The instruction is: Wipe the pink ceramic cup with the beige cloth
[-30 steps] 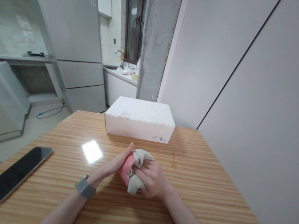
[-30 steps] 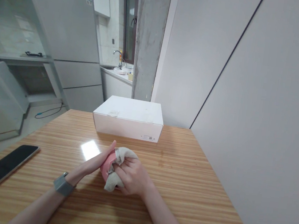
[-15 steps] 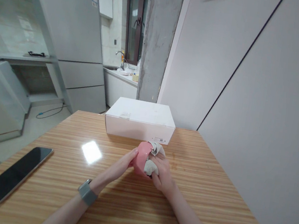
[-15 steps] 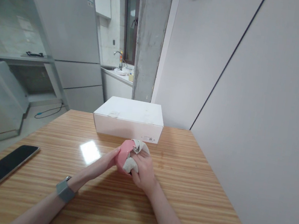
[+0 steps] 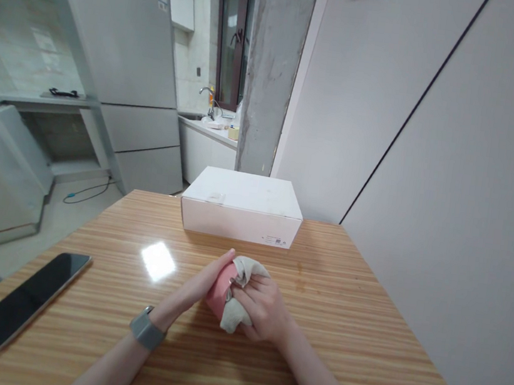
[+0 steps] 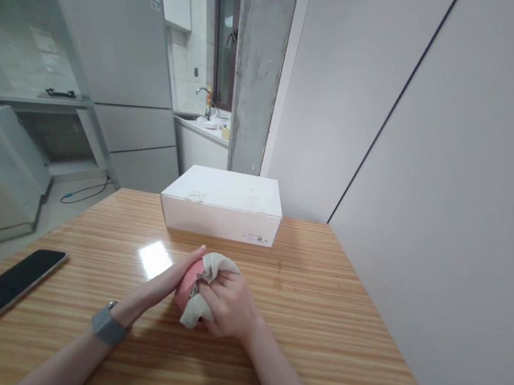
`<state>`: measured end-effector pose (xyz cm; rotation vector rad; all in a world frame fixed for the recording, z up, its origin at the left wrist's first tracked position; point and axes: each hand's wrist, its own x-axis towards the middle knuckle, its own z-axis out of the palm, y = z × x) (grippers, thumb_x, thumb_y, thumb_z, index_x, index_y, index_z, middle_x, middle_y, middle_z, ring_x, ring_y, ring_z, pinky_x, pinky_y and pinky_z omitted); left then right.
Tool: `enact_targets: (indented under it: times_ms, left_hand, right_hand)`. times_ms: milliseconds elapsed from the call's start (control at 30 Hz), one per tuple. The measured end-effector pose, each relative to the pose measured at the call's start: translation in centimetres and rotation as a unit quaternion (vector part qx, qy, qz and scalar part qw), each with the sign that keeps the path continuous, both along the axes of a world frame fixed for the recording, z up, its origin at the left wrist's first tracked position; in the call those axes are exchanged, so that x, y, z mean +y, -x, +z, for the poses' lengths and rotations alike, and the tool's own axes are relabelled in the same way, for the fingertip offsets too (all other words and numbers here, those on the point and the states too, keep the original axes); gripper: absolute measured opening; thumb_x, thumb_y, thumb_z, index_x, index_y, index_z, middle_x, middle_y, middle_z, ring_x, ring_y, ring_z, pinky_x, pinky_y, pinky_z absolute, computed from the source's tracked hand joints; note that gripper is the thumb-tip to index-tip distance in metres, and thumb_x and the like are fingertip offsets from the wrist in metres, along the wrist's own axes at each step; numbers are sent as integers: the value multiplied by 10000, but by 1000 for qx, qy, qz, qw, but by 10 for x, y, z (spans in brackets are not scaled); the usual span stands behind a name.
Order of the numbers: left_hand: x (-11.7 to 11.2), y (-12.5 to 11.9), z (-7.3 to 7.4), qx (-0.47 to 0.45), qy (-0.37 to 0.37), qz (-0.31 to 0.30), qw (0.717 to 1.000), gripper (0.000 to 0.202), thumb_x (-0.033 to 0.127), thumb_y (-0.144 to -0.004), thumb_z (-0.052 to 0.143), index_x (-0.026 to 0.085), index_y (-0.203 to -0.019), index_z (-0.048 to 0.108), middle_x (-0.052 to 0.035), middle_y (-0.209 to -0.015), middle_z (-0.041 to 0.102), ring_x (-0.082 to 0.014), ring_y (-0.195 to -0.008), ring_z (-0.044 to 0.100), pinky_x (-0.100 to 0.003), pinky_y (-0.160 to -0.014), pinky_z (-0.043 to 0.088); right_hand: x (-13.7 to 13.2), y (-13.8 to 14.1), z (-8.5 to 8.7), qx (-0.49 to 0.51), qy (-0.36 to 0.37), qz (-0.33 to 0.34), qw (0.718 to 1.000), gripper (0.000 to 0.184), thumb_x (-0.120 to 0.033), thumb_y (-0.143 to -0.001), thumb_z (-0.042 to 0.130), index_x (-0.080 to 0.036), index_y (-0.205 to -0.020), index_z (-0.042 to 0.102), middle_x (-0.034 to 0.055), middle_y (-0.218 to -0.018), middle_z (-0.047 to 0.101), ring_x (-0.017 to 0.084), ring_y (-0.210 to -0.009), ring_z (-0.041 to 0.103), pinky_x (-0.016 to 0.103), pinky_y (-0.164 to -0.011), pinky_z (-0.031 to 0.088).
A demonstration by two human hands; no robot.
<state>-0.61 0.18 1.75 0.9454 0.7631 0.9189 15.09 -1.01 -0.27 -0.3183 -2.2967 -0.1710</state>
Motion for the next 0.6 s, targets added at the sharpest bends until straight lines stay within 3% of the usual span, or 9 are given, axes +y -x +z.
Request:
enact_targets:
  times_ms: [100, 267, 433, 533, 600]
  left_hand:
    - [4, -3, -2, 53, -61, 49, 996, 454, 545, -806, 540, 134, -893, 712, -80, -923, 730, -273, -1076, 581, -358, -1000, 376]
    - [-5, 3, 0, 100, -121, 98, 983, 405, 508, -802, 573, 172, -989, 696, -55, -1146, 672, -259, -1170, 514, -339, -1077, 294]
    - [-14, 3, 3, 75, -151, 38, 985, 451, 465, -877, 489, 174, -1206, 592, -60, -1283, 588, -232, -1247, 455, -330, -1090, 281]
    - [-13, 2, 1, 26, -123, -11, 992, 449, 410, -867, 519, 164, -1241, 558, -86, -1218, 621, -252, -1170, 515, -364, -1007, 371]
    - [-11, 3, -1, 10, -110, -12, 994, 414, 375, -844, 541, 147, -1185, 593, -90, -1127, 658, -254, -1069, 567, -370, -946, 412]
  right_hand:
    - [2, -4, 1, 17, 40, 5, 999, 302, -348, -871, 304, -179, -944, 544, 80, -732, 647, 223, -690, 592, 404, -757, 495]
    - [2, -11, 8, 43, 100, -10, 994, 333, -309, -873, 297, -166, -1044, 545, 117, -933, 663, 253, -924, 614, 453, -897, 448]
    - [5, -21, 4, 87, 88, -50, 991, 358, -295, -863, 318, -171, -1100, 554, 103, -878, 663, 261, -896, 627, 445, -829, 475]
    - [6, -25, 1, 65, 42, -48, 996, 390, -314, -862, 339, -150, -1154, 538, 104, -886, 667, 260, -877, 632, 446, -823, 482]
    - [6, -25, 1, 40, -3, -39, 998, 406, -316, -862, 348, -114, -1159, 536, 120, -884, 672, 257, -839, 634, 440, -801, 495]
